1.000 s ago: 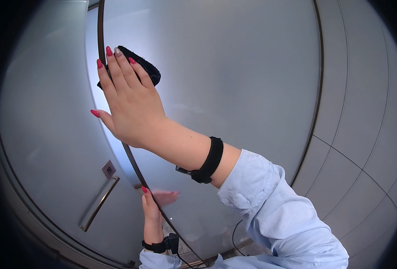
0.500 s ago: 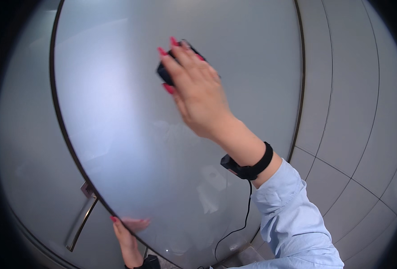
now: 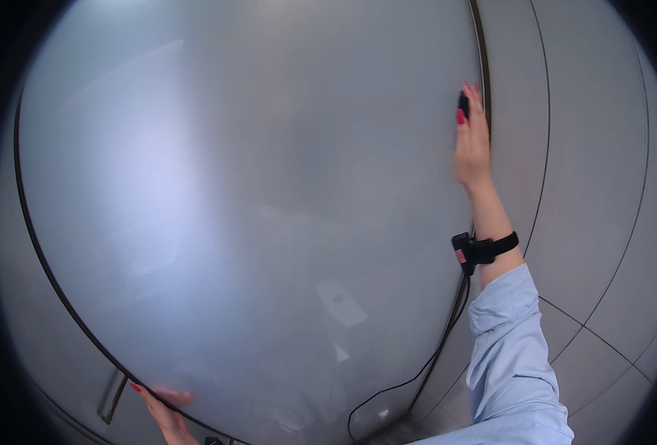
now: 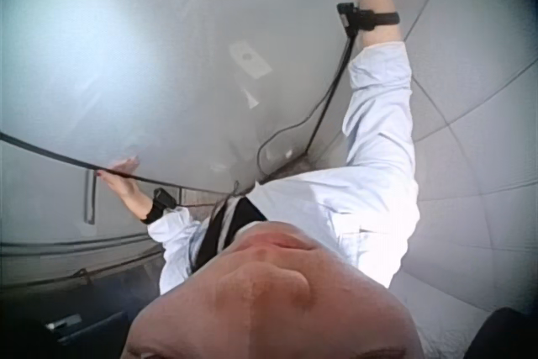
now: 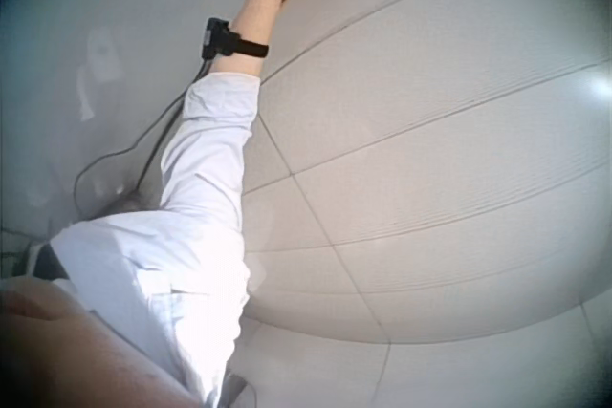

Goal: The person wipes the wall and door with a cloth by hand in a restroom.

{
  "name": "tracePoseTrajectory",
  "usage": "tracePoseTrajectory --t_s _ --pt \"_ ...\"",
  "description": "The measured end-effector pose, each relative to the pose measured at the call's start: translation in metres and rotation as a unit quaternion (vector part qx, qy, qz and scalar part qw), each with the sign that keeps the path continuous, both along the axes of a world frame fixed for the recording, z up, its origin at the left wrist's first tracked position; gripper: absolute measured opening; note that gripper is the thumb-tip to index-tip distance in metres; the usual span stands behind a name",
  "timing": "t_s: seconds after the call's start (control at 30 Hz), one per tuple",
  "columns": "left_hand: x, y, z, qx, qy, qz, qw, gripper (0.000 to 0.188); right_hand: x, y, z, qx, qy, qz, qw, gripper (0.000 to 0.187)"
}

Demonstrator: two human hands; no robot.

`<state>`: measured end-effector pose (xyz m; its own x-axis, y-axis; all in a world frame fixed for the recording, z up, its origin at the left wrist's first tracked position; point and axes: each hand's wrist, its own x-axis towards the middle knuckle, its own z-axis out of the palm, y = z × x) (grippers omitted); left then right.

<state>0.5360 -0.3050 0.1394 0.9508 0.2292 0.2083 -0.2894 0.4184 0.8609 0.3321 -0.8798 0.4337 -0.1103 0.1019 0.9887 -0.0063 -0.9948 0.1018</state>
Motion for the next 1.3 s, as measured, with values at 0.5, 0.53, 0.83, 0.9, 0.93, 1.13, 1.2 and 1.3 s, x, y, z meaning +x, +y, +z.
tracePoseTrajectory --t_s 0.5,0.53,0.83,0.9,0.93,1.13,1.2,1.3 --pt "0.031 -0.004 -0.007 -0.071 -0.039 -0.091 0.993 0.070 0.002 0.009 -0.053 0.073 -0.078 0.035 0.994 0.048" --pt "0.035 0.000 -0.013 -0.067 -0.045 -0.109 0.991 0.071 0.012 0.019 -0.063 0.115 -0.090 0.050 0.988 0.049" --pt "0.028 0.022 -0.014 0.011 -0.111 -0.278 0.954 0.080 0.074 0.170 -0.097 0.207 -0.104 0.037 0.972 0.058" --pt "0.007 0.006 0.000 0.008 -0.079 -0.251 0.965 0.081 0.083 0.214 -0.083 0.160 -0.081 0.033 0.983 0.059" --pt "0.010 -0.001 -0.004 0.002 -0.060 -0.246 0.967 0.081 0.095 0.245 -0.083 0.133 -0.062 0.020 0.989 0.061" --pt "0.016 0.009 0.003 0.028 -0.078 -0.372 0.925 0.100 0.148 0.407 -0.071 -0.009 0.023 0.035 0.999 0.072" --pt "0.016 0.008 0.003 0.030 -0.079 -0.400 0.913 0.100 0.156 0.439 -0.071 -0.053 0.053 0.066 0.995 0.073" --pt "0.014 0.010 0.009 0.031 -0.092 -0.449 0.888 0.101 0.160 0.466 -0.086 -0.100 0.088 0.090 0.987 0.074"
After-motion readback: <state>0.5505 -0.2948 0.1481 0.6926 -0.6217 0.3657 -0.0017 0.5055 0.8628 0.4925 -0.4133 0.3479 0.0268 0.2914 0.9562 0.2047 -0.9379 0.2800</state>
